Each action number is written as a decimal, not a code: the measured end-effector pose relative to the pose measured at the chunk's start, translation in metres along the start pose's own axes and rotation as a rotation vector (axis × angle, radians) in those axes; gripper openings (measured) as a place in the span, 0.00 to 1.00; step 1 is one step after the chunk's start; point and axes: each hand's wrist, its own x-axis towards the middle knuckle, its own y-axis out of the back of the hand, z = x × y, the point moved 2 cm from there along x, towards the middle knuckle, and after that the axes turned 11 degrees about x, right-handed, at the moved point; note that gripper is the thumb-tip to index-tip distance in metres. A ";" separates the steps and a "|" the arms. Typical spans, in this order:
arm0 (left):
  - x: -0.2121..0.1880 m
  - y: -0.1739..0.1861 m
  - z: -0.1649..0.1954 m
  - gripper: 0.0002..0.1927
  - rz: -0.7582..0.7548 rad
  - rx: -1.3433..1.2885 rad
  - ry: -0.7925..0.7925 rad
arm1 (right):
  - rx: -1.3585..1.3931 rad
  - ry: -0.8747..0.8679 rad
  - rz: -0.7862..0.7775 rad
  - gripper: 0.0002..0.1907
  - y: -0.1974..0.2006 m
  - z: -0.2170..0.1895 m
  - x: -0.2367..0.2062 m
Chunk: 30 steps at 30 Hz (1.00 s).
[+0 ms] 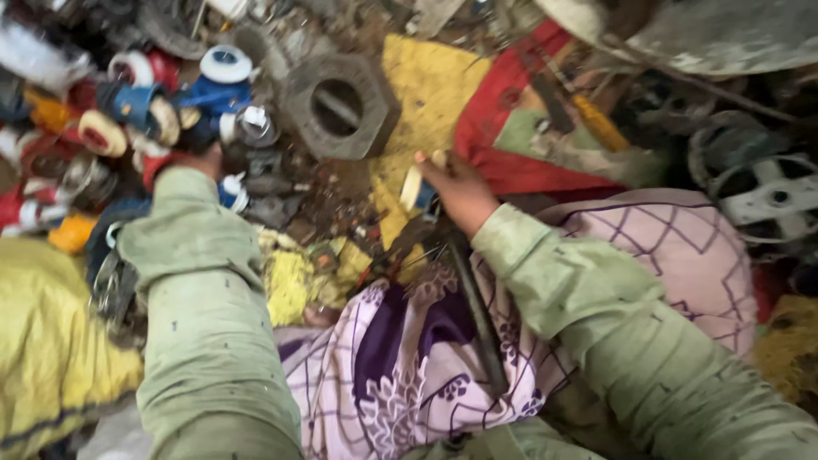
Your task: The person sits on the floor surrounded by mechanical parts and uses a hammer to strike and separate components of small mechanical assemblies. They repeatedly pick up parts, position them on a metal block, and strike them to disassemble or adjust the pieces.
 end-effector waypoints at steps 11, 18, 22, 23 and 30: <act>-0.120 0.002 -0.120 0.15 0.139 -1.567 -0.088 | 0.089 -0.095 -0.011 0.21 -0.008 0.004 -0.006; -0.195 -0.034 -0.129 0.11 -0.036 -2.216 -0.198 | 0.078 -0.122 0.014 0.23 -0.012 0.005 -0.009; -0.212 -0.030 -0.138 0.11 -0.145 -2.410 -0.243 | 0.063 -0.093 -0.004 0.27 -0.014 0.001 -0.010; -0.217 -0.027 -0.141 0.11 -0.147 -2.453 -0.280 | 0.074 -0.112 -0.006 0.27 -0.015 -0.001 -0.011; -0.257 -0.023 -0.138 0.14 -0.233 -2.761 -0.373 | -0.017 -0.105 -0.007 0.28 -0.017 -0.008 -0.022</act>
